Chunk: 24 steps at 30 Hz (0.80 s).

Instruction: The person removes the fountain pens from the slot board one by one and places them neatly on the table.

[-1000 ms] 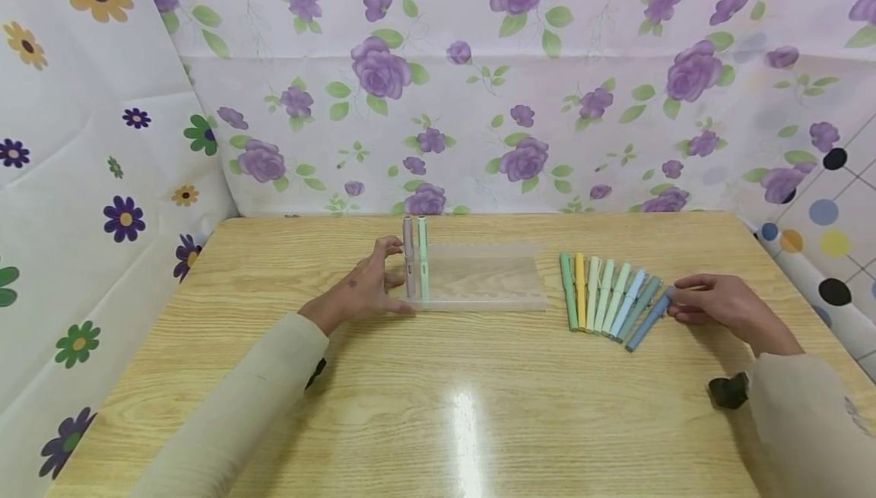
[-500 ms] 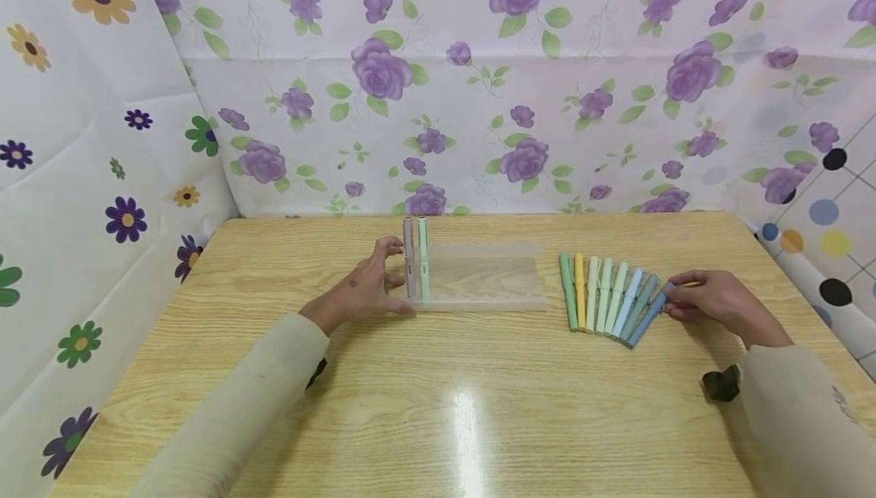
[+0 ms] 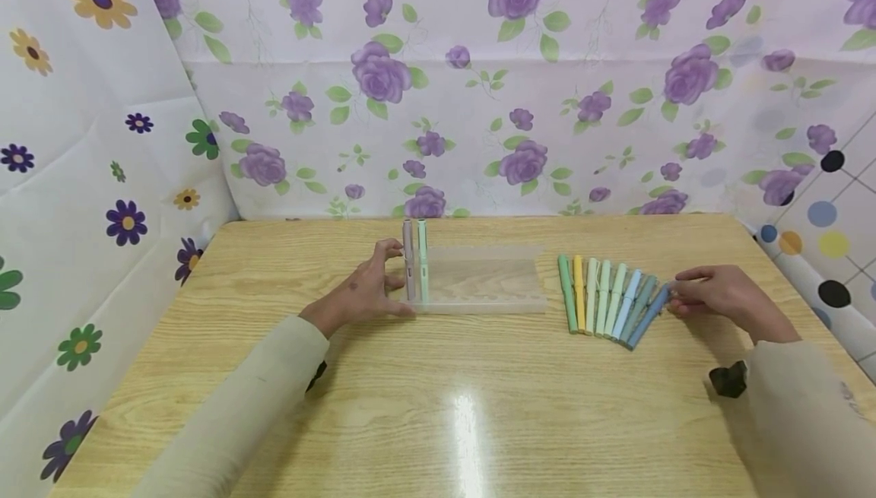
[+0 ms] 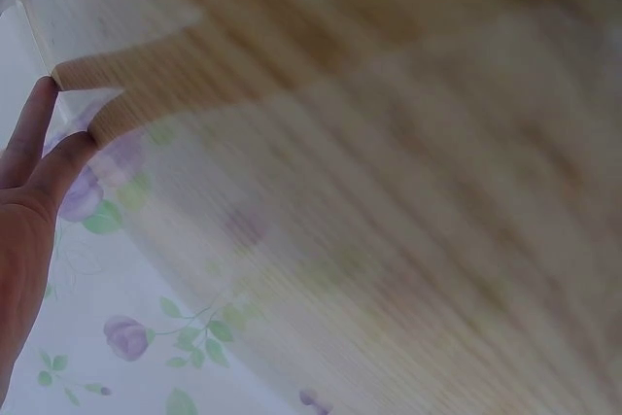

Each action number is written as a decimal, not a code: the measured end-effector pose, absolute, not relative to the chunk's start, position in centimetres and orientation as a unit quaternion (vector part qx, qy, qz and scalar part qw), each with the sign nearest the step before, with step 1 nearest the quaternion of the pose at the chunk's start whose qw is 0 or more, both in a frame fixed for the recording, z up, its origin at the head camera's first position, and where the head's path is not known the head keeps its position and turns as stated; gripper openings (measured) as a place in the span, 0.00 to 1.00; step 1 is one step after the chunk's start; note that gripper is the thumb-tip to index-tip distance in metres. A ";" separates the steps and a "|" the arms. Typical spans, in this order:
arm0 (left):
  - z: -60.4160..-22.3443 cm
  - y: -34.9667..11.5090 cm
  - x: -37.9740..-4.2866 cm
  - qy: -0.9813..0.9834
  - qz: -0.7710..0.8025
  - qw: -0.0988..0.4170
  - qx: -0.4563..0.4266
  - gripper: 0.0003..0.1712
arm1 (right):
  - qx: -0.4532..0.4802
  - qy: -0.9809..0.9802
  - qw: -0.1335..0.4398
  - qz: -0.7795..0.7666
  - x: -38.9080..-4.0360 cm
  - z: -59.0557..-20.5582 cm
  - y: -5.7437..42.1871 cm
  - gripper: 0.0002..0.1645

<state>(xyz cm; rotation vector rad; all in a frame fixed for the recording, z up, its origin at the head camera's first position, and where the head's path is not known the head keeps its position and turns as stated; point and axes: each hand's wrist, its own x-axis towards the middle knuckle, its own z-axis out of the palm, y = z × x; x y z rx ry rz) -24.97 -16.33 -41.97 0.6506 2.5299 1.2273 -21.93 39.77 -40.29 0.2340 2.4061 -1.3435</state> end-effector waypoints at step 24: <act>-42.1 -16.2 -24.9 0.865 0.431 0.121 0.225 0.60 | 0.012 0.849 0.097 -0.520 -24.3 -34.8 31.9 0.33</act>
